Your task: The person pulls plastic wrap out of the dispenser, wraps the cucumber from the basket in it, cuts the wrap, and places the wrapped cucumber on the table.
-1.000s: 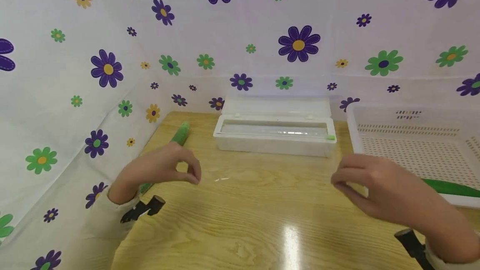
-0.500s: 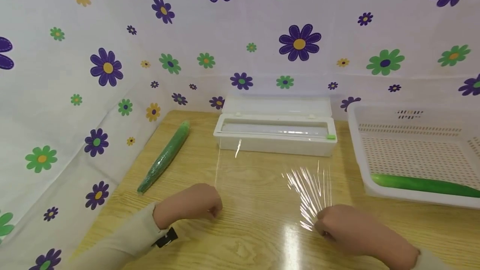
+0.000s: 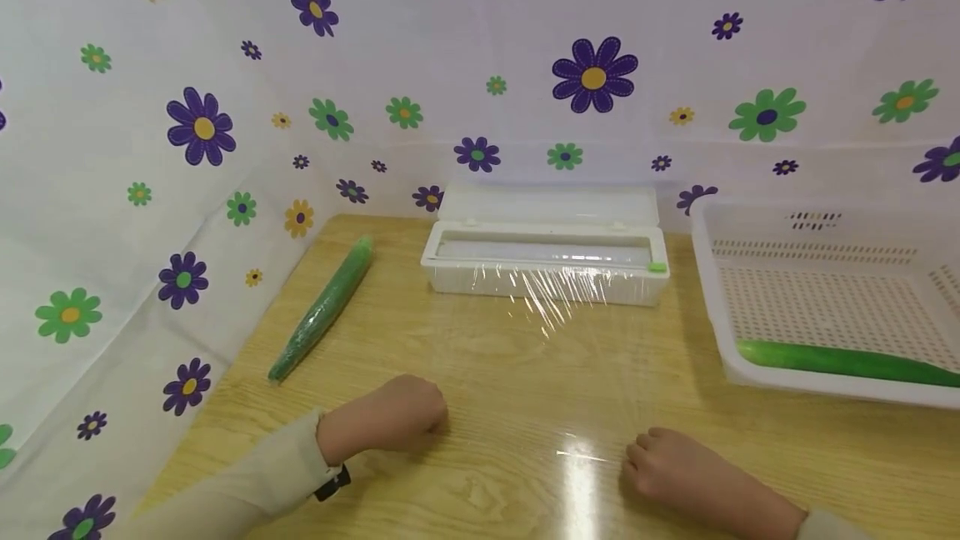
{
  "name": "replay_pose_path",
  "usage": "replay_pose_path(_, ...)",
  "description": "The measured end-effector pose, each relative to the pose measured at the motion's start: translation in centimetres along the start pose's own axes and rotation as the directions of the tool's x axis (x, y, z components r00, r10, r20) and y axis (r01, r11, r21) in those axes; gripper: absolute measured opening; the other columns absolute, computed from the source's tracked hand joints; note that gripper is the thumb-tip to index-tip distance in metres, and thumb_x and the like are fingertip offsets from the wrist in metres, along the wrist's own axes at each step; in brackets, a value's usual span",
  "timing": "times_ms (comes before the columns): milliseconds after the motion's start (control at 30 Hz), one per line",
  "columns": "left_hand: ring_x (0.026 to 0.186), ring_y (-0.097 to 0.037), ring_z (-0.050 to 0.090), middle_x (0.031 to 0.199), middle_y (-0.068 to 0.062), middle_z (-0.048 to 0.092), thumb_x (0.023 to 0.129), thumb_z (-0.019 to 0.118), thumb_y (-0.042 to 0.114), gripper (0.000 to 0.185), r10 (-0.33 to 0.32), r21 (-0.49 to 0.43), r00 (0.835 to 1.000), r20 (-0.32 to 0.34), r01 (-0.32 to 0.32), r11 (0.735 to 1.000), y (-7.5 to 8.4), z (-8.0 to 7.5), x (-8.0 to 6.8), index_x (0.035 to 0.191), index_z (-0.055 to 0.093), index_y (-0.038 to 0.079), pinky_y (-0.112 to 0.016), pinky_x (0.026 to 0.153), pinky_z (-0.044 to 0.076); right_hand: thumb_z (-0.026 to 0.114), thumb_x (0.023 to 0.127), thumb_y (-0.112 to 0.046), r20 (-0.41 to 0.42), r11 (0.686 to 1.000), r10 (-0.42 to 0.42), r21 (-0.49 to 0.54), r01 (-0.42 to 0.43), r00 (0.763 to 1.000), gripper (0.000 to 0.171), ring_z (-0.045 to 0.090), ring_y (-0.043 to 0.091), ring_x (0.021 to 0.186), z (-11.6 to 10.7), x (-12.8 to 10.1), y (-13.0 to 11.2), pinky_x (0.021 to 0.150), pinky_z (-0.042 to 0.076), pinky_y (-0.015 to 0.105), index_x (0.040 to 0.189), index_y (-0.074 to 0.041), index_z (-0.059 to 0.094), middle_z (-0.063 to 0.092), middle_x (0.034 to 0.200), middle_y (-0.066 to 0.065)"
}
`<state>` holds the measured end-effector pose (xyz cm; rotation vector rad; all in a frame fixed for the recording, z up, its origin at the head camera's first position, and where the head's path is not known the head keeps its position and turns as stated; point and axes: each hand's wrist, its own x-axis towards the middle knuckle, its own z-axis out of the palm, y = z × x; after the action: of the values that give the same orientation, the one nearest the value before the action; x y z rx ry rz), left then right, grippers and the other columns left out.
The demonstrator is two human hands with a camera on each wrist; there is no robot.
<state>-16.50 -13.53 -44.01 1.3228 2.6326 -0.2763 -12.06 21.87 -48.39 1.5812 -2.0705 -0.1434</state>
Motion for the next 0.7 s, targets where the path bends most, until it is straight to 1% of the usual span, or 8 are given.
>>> replay_pose_path(133, 0.049, -0.005, 0.022, 0.052, 0.009, 0.029, 0.087, 0.062, 0.023, 0.043, -0.037, -0.061, 0.999, 0.01, 0.037, 0.997, -0.3, -0.4, 0.7, 0.052, 0.037, 0.017, -0.019, 0.043, 0.022, 0.01, 0.098, 0.003, 0.057, 1.0, -0.007, 0.0, 0.007, 0.998, 0.057, 0.047, 0.008, 0.053, -0.6, 0.0, 0.0, 0.056, 0.043, 0.021, 0.067, -0.013, 0.055, 0.051, 0.06, -0.004)
replay_pose_path(233, 0.049, -0.006, 0.031, 0.053, 0.007, 0.045, 0.089, 0.06, 0.021, 0.034, -0.022, -0.03, 1.0, 0.001, 0.022, 0.999, -0.3, -0.7, 1.8, 0.057, 0.051, 0.015, -0.02, 0.043, 0.03, -0.005, 0.099, -0.003, 0.085, 1.0, -0.006, 0.01, 0.005, 0.996, 0.07, 0.048, 0.007, 0.053, -1.0, -0.1, 0.0, 0.056, 0.044, 0.021, 0.068, -0.013, 0.057, 0.052, 0.06, -0.005)
replay_pose_path(367, 0.066, -0.005, 0.055, 0.079, 0.005, 0.065, 0.09, 0.06, 0.017, 0.008, 0.102, 0.005, 0.994, -0.047, -0.101, 0.995, 0.6, -1.4, 3.8, 0.089, 0.067, 0.02, -0.018, 0.052, 0.044, -0.005, 0.099, -0.006, 0.096, 1.0, 0.001, 0.023, -0.003, 0.995, 0.069, 0.049, 0.007, 0.053, -1.2, -0.2, 0.1, 0.056, 0.045, 0.021, 0.069, -0.013, 0.057, 0.053, 0.06, -0.005)
replay_pose_path(433, 0.077, -0.005, 0.059, 0.094, 0.005, 0.065, 0.09, 0.06, 0.018, 0.02, 0.187, 0.007, 0.98, -0.07, -0.187, 0.982, 1.5, -1.5, 5.0, 0.109, 0.064, 0.024, -0.015, 0.056, 0.046, -0.004, 0.099, -0.006, 0.1, 1.0, 0.011, 0.021, -0.013, 0.995, 0.069, 0.048, 0.008, 0.052, -1.2, -0.3, 0.0, 0.055, 0.044, 0.021, 0.068, -0.013, 0.057, 0.053, 0.06, -0.005)
replay_pose_path(500, 0.078, -0.003, 0.057, 0.103, 0.006, 0.062, 0.09, 0.061, 0.018, 0.035, 0.264, 0.022, 0.962, -0.071, -0.263, 0.965, 2.4, -1.6, 5.9, 0.123, 0.057, 0.029, -0.013, 0.056, 0.045, 0.017, 0.099, -0.001, 0.107, 0.999, 0.03, 0.021, -0.032, 0.994, 0.051, 0.047, 0.008, 0.051, -1.3, -0.3, -0.1, 0.052, 0.041, 0.021, 0.067, -0.013, 0.056, 0.053, 0.059, -0.005)
replay_pose_path(600, 0.066, -0.002, 0.051, 0.106, 0.005, 0.06, 0.092, 0.06, 0.019, 0.045, 0.32, 0.035, 0.946, -0.046, -0.319, 0.947, 3.4, -1.4, 7.1, 0.133, 0.05, 0.033, -0.011, 0.051, 0.039, 0.054, 0.081, -0.008, 0.144, 0.996, 0.075, 0.038, -0.081, 0.987, 0.014, 0.046, 0.008, 0.05, -1.5, -0.5, -0.4, 0.048, 0.037, 0.021, 0.068, -0.013, 0.054, 0.052, 0.06, -0.004)
replay_pose_path(667, 0.061, -0.002, 0.047, 0.106, 0.004, 0.06, 0.094, 0.057, 0.018, 0.047, 0.33, 0.064, 0.944, -0.025, -0.328, 0.943, 3.7, -1.3, 7.5, 0.136, 0.047, 0.035, -0.012, 0.048, 0.037, 0.064, 0.074, -0.019, 0.164, 0.994, 0.077, 0.059, -0.088, 0.983, 0.011, 0.049, 0.007, 0.052, -1.6, -0.8, -0.6, 0.048, 0.038, 0.02, 0.071, -0.013, 0.056, 0.054, 0.063, -0.004)
replay_pose_path(700, 0.059, -0.003, 0.045, 0.106, 0.004, 0.06, 0.095, 0.055, 0.019, 0.046, 0.331, 0.075, 0.944, -0.017, -0.329, 0.941, 3.8, -1.2, 7.7, 0.137, 0.045, 0.035, -0.012, 0.048, 0.037, 0.063, 0.08, -0.023, 0.167, 0.995, 0.063, 0.063, -0.075, 0.984, 0.014, 0.052, 0.007, 0.055, -1.6, -1.0, -0.7, 0.049, 0.039, 0.019, 0.074, -0.012, 0.058, 0.056, 0.065, -0.003)
